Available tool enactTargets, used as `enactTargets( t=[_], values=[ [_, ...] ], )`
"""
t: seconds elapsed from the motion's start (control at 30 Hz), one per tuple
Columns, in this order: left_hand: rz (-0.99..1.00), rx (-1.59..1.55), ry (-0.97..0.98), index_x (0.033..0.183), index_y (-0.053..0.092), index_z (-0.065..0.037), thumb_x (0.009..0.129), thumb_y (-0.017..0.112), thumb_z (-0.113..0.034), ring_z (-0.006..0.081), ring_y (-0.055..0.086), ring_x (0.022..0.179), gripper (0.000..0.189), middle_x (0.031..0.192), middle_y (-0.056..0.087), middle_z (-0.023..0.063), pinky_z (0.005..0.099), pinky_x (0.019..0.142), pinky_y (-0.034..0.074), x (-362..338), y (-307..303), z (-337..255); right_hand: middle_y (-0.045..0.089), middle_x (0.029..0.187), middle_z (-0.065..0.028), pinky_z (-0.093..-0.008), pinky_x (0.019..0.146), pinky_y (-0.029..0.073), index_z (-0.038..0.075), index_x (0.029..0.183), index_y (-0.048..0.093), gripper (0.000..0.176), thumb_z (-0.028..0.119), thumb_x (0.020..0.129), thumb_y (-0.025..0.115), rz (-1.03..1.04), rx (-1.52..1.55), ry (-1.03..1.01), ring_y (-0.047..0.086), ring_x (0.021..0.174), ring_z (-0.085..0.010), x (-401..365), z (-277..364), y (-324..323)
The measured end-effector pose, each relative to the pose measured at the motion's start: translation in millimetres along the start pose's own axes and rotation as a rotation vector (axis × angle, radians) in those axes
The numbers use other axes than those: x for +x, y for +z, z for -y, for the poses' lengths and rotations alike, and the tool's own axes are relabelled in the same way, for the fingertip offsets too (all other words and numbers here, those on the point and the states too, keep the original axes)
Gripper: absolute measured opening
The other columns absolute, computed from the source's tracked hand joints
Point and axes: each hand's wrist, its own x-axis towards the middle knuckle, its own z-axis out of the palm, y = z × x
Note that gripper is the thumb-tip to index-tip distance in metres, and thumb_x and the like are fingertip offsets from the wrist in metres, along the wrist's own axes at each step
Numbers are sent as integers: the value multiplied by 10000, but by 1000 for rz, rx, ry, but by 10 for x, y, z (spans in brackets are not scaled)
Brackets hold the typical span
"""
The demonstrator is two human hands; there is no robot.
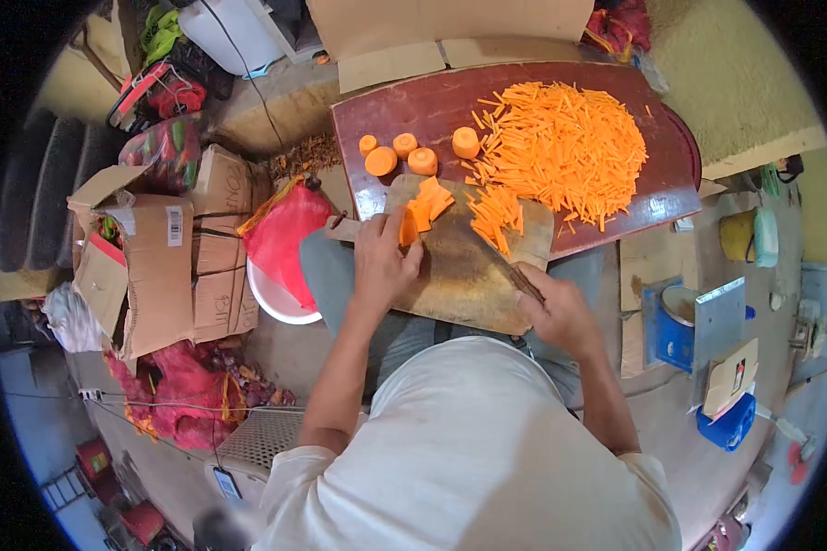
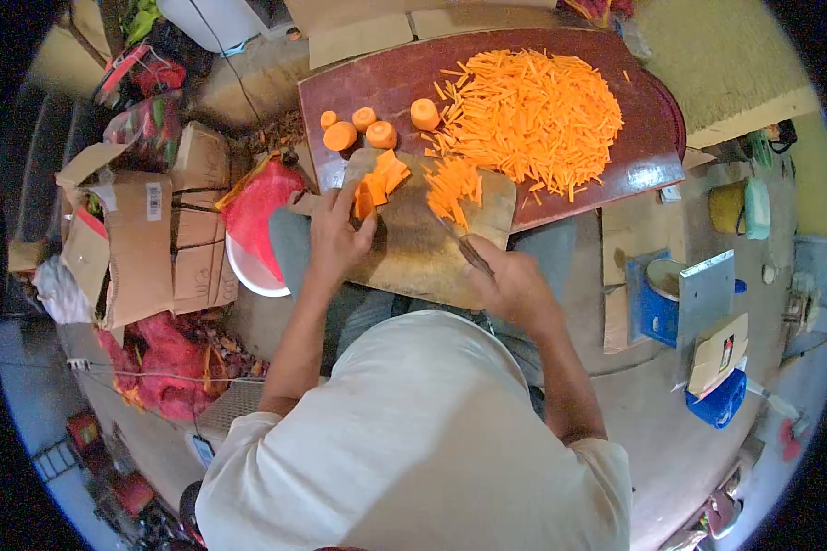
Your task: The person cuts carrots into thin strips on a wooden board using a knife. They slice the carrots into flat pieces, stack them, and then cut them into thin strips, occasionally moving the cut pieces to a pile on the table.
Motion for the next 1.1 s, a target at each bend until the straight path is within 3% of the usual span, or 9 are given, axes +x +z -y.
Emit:
enactTargets(
  t=[0.1,0.27,0.4,0.47,0.6,0.77,0.87,0.97,1.1],
  values=[
    [31,-30,-11,1364,669,4,846,818,-106,449,681,997,550,1059,701,236,524,889,553,14,48,22,736,1047,-289,-539,813,585,46,1364,628,388,198,1010,680,61,-33,18,717,992,-516,-26,-10,52],
    [-7,-151,-47,1330,677,27,861,775,-32,447,684,887,483,953,703,229,537,820,562,-119,71,-106,746,1073,-284,-547,823,585,48,1395,616,418,196,1009,677,103,-12,93,723,998,-513,-90,69,79],
    [164,-222,-148,1321,703,14,893,800,-42,431,730,954,443,1029,750,220,468,857,596,-198,75,-161,742,1062,-293,-546,820,584,54,1407,614,431,199,1006,677,90,-3,77,723,991,-517,-116,19,107],
    [199,-440,-297,1314,717,11,908,807,-51,430,742,988,420,1070,767,225,448,886,604,-170,4,-391,692,936,-267,-492,746,554,23,1358,638,381,159,1005,682,38,11,41,696,847,-473,-155,3,135],
    [147,-429,-199,1281,727,17,903,803,-57,459,732,949,393,1070,750,256,502,844,592,-221,153,-501,650,855,-253,-457,697,529,7,1333,641,354,138,1006,683,53,70,71,673,761,-433,-143,8,102],
    [151,-94,-61,1265,726,37,908,844,-160,432,711,871,425,973,720,220,509,778,572,-249,230,-444,725,999,-289,-555,795,574,44,1325,612,360,207,1009,665,75,10,149,712,959,-525,-79,69,20],
    [167,-53,-102,1256,740,30,897,879,-212,441,704,924,455,1058,718,230,501,801,575,-245,124,-435,731,1012,-287,-560,803,576,45,1328,611,362,213,1012,669,43,-23,68,714,970,-520,-65,54,63],
    [132,-89,82,1196,751,40,877,885,-239,429,684,1009,445,1073,682,233,492,867,569,-213,73,-399,743,1043,-284,-564,816,581,41,1343,609,381,220,1013,675,50,-45,40,719,988,-514,-103,33,124],
    [214,-80,43,1176,757,23,849,851,-157,427,664,1075,385,1134,671,226,499,920,557,-236,57,-322,755,1083,-279,-572,830,583,31,1375,599,418,221,1012,681,85,-47,51,724,1004,-508,-103,37,133]
  ],
)
